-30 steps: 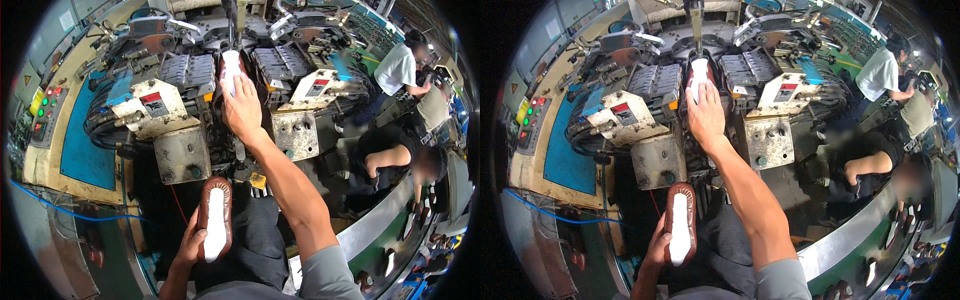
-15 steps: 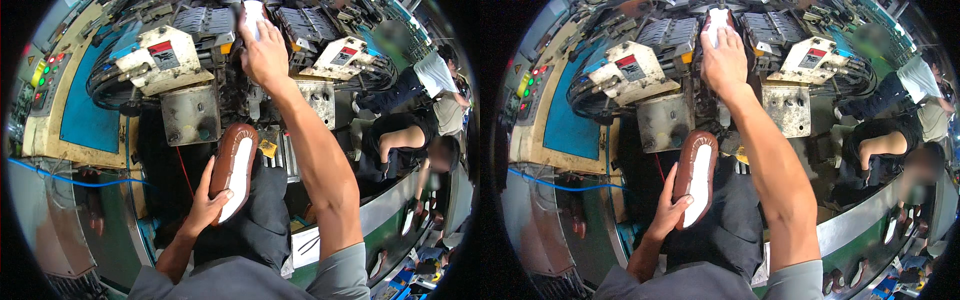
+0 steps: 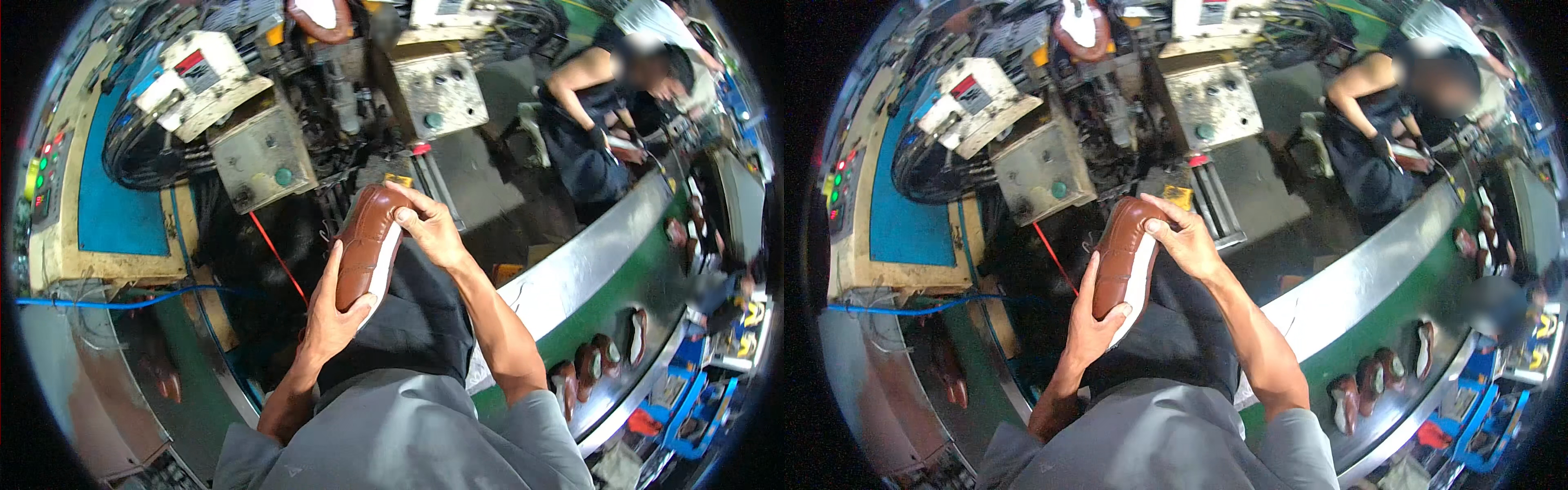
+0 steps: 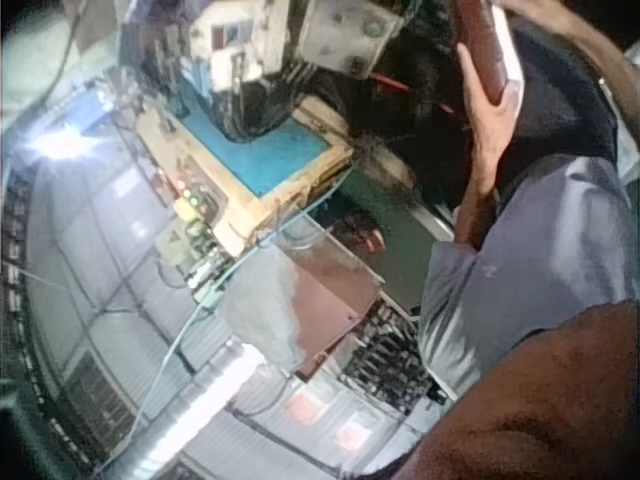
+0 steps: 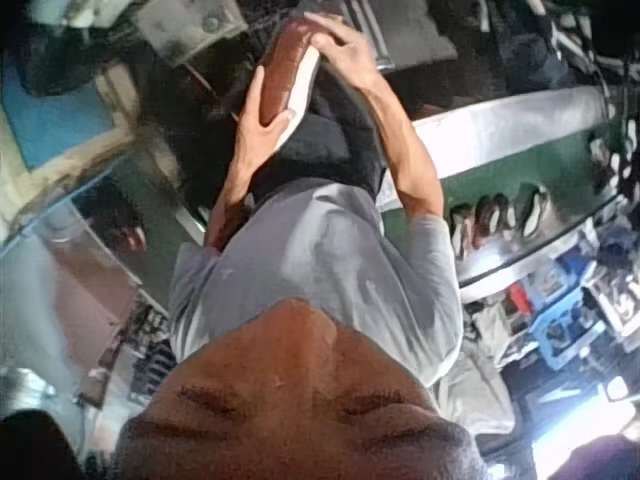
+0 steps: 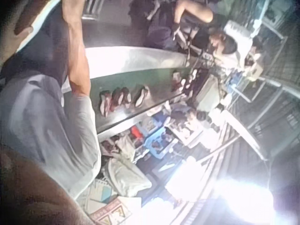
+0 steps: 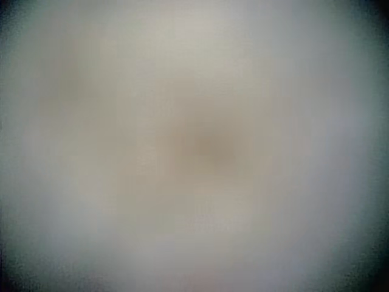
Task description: Operating a specialized lasting machine to shape and attach shoe uppers in a factory setting.
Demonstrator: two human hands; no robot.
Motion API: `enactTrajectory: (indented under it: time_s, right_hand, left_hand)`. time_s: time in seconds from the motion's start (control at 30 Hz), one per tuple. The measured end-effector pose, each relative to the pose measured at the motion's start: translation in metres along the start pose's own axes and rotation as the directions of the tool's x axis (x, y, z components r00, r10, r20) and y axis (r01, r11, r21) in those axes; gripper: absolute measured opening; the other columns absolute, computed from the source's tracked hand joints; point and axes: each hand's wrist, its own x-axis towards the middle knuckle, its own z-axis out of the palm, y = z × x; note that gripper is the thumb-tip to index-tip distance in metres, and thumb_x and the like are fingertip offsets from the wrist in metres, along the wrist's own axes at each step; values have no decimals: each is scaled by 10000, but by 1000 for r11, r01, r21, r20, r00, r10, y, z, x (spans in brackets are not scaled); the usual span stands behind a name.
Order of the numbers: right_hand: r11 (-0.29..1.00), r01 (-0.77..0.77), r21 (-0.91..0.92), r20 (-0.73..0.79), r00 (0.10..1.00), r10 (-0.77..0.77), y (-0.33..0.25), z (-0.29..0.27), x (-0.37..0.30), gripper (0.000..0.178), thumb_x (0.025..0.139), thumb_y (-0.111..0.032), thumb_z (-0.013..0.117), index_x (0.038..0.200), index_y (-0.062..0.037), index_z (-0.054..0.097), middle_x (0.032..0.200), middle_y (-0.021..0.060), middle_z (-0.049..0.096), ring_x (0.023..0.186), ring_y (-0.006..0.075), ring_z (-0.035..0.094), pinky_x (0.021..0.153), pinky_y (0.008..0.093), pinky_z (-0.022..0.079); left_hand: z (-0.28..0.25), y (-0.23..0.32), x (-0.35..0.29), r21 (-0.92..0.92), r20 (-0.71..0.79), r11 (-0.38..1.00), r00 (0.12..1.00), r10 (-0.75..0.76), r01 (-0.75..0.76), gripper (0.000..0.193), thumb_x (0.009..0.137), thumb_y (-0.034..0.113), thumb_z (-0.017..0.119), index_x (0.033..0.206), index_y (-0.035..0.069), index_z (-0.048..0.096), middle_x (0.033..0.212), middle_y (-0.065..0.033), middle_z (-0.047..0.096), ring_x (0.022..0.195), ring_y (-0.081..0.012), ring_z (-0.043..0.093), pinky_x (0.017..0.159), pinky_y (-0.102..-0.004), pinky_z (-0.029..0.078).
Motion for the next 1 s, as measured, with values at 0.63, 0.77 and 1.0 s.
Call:
enactTrajectory:
  time_s: [0.63, 0.77, 1.0]
  right_hand:
    - [242, -848, -471, -874, 412, -257, 228, -133, -321, 651, 831, -327, 888, 1382, -77, 647, 1281, 277, 615, 1179, 484, 614, 997, 608, 531]
    - [266, -867, -421, -907, 391, -160, 226, -162, -314, 461, 847, -249, 823, 1229, -15, 712, 1214, 279, 619, 1143, 489, 635, 1017, 567, 533]
    - [445, -800, -403, -912, 394, -119, 199, -183, -334, 433, 968, -266, 708, 1160, 122, 695, 1063, 349, 717, 1021, 533, 698, 977, 563, 550]
  left_hand:
    - [97, -61, -28, 395, 314, 918, 934, -171, 35, 1065, 948, 309, 824, 1778, 188, 167, 1262, -413, 673, 1159, -593, 676, 1014, -603, 544]
    - [93, -54, -22, 359, 394, 930, 890, -229, 80, 1085, 945, 288, 830, 1784, 189, 149, 1382, -410, 650, 1285, -560, 657, 1094, -550, 527]
    - [84, -75, -28, 141, 363, 968, 899, -247, 208, 1055, 964, 227, 820, 1788, 180, 163, 1498, -339, 639, 1395, -451, 645, 1153, -457, 500]
